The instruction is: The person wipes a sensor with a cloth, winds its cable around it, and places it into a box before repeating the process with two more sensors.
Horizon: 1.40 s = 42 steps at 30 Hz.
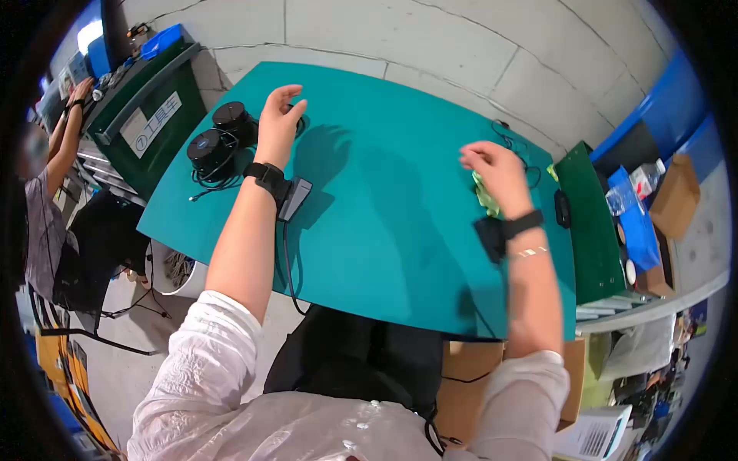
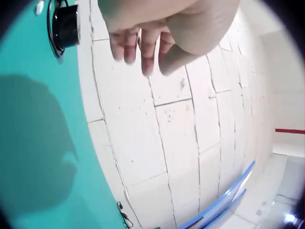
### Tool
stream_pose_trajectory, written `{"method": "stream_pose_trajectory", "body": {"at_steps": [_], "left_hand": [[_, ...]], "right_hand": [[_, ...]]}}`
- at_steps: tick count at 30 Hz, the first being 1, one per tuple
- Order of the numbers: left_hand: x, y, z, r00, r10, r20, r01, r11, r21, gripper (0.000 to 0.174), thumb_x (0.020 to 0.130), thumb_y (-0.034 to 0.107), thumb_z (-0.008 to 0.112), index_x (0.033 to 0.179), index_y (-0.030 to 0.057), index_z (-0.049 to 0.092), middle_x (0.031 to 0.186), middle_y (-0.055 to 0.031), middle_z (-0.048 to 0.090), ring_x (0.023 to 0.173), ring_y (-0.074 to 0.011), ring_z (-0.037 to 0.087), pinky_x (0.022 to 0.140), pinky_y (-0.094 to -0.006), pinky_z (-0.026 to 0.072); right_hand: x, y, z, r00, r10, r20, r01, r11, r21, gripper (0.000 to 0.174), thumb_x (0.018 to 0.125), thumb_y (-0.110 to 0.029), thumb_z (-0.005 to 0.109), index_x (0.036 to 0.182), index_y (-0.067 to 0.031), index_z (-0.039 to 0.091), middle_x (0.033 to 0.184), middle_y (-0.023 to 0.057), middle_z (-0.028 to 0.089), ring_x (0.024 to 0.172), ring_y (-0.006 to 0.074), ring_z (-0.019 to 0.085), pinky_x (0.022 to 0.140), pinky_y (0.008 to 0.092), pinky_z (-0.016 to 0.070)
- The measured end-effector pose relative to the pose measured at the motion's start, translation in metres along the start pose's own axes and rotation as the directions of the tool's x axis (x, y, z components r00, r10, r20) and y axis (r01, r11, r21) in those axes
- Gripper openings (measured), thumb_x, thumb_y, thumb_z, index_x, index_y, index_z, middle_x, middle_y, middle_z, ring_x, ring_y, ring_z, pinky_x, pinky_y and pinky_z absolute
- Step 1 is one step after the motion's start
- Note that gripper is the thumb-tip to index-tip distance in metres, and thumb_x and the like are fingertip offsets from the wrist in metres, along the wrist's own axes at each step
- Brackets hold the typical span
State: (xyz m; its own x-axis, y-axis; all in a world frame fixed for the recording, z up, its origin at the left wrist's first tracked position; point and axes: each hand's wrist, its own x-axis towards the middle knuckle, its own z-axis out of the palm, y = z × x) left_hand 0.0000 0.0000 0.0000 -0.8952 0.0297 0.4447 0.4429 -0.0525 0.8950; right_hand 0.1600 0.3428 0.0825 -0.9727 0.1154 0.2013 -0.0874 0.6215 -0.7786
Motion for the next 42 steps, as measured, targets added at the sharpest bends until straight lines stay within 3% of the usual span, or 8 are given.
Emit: {"method": "stream_pose_trajectory", "body": {"at_steps": [7, 11, 17, 23, 29, 33, 35, 42], "left_hand": [[0.019, -0.032, -0.022, 0.962, 0.183, -0.204, -0.013, 0.773, 0.635, 0.059, 0.076, 0.023, 0.076, 0.127, 0.0025, 0.053, 0.13, -0.019, 0.052, 0.122, -0.036, 0.047, 0.102, -0.043, 0.0396], [0.016, -0.012, -0.008, 0.938, -0.127, -0.323, 0.339, 0.533, 0.775, 0.076, 0.07, 0.023, 0.081, 0.133, -0.0025, 0.047, 0.129, -0.024, 0.052, 0.126, -0.0368, 0.047, 0.104, -0.0436, 0.041], [-0.006, 0.007, 0.042, 0.97, -0.096, 0.222, -0.045, 0.831, 0.555, 0.087, 0.065, 0.012, 0.084, 0.137, -0.0021, 0.039, 0.127, -0.0218, 0.056, 0.115, -0.0352, 0.057, 0.098, -0.0382, 0.0474], [-0.053, 0.077, 0.121, 0.726, 0.098, 0.68, -0.34, 0.912, 0.231, 0.084, 0.067, -0.001, 0.079, 0.14, 0.0073, 0.039, 0.131, -0.0149, 0.054, 0.125, -0.0305, 0.051, 0.106, -0.0376, 0.0415], [-0.072, 0.059, 0.133, 0.657, 0.185, 0.731, -0.385, 0.916, 0.114, 0.088, 0.069, 0.005, 0.081, 0.144, 0.0097, 0.036, 0.142, -0.0129, 0.044, 0.133, -0.0309, 0.041, 0.111, -0.0404, 0.0367], [-0.068, 0.044, 0.12, 0.798, -0.13, 0.589, 0.151, 0.988, 0.013, 0.063, 0.089, 0.028, 0.069, 0.139, 0.0009, 0.041, 0.135, -0.0147, 0.049, 0.13, -0.0306, 0.044, 0.107, -0.0416, 0.039], [-0.063, 0.028, 0.115, 0.554, -0.432, 0.712, 0.722, 0.675, -0.153, 0.053, 0.095, 0.032, 0.06, 0.133, -0.0026, 0.045, 0.13, -0.0161, 0.052, 0.123, -0.029, 0.051, 0.104, -0.0416, 0.0423], [-0.081, 0.034, 0.139, 0.604, -0.209, 0.769, 0.644, 0.697, -0.316, 0.055, 0.094, 0.02, 0.062, 0.138, 0.0008, 0.036, 0.128, -0.0147, 0.051, 0.114, -0.0264, 0.057, 0.091, -0.044, 0.0537]], "right_hand": [[0.033, 0.046, 0.108, 0.987, 0.154, 0.039, -0.156, 0.898, 0.412, 0.019, 0.093, -0.012, 0.055, 0.102, -0.0013, 0.067, 0.091, 0.0083, 0.07, 0.081, 0.0147, 0.067, 0.071, 0.0247, 0.0496], [0.031, 0.054, 0.102, 0.986, 0.154, 0.06, -0.164, 0.857, 0.488, 0.02, 0.094, -0.015, 0.056, 0.103, -0.0008, 0.066, 0.093, 0.0094, 0.069, 0.084, 0.0147, 0.066, 0.072, 0.0259, 0.0502], [0.035, 0.054, 0.097, 0.976, 0.175, 0.129, -0.217, 0.777, 0.591, 0.033, 0.096, -0.029, 0.059, 0.111, 0.0006, 0.061, 0.095, 0.0088, 0.067, 0.085, 0.0158, 0.064, 0.074, 0.0275, 0.0514], [-0.001, 0.028, 0.061, 0.925, 0.091, 0.37, -0.358, 0.536, 0.764, 0.052, 0.093, -0.036, 0.064, 0.13, -0.0033, 0.049, 0.117, 0.0105, 0.059, 0.099, 0.0191, 0.062, 0.081, 0.0323, 0.0529], [-0.028, 0.057, 0.059, 0.96, -0.008, 0.28, -0.234, 0.527, 0.817, 0.056, 0.09, -0.013, 0.067, 0.139, -0.0034, 0.041, 0.128, 0.0085, 0.055, 0.116, 0.0178, 0.055, 0.094, 0.0351, 0.05], [-0.028, 0.054, 0.059, 0.983, -0.059, 0.175, -0.136, 0.406, 0.904, 0.054, 0.089, -0.008, 0.067, 0.137, -0.0052, 0.042, 0.126, 0.008, 0.056, 0.115, 0.0181, 0.055, 0.096, 0.0345, 0.0488], [-0.028, 0.052, 0.058, 0.986, -0.059, 0.157, -0.12, 0.405, 0.906, 0.054, 0.088, -0.006, 0.067, 0.136, -0.005, 0.043, 0.126, 0.0074, 0.055, 0.115, 0.0181, 0.055, 0.096, 0.0347, 0.0483], [-0.029, 0.049, 0.067, 1.0, -0.022, 0.023, -0.011, 0.441, 0.897, 0.054, 0.087, -0.005, 0.067, 0.135, -0.0044, 0.042, 0.126, 0.007, 0.054, 0.119, 0.0175, 0.051, 0.103, 0.0338, 0.0425]]}}
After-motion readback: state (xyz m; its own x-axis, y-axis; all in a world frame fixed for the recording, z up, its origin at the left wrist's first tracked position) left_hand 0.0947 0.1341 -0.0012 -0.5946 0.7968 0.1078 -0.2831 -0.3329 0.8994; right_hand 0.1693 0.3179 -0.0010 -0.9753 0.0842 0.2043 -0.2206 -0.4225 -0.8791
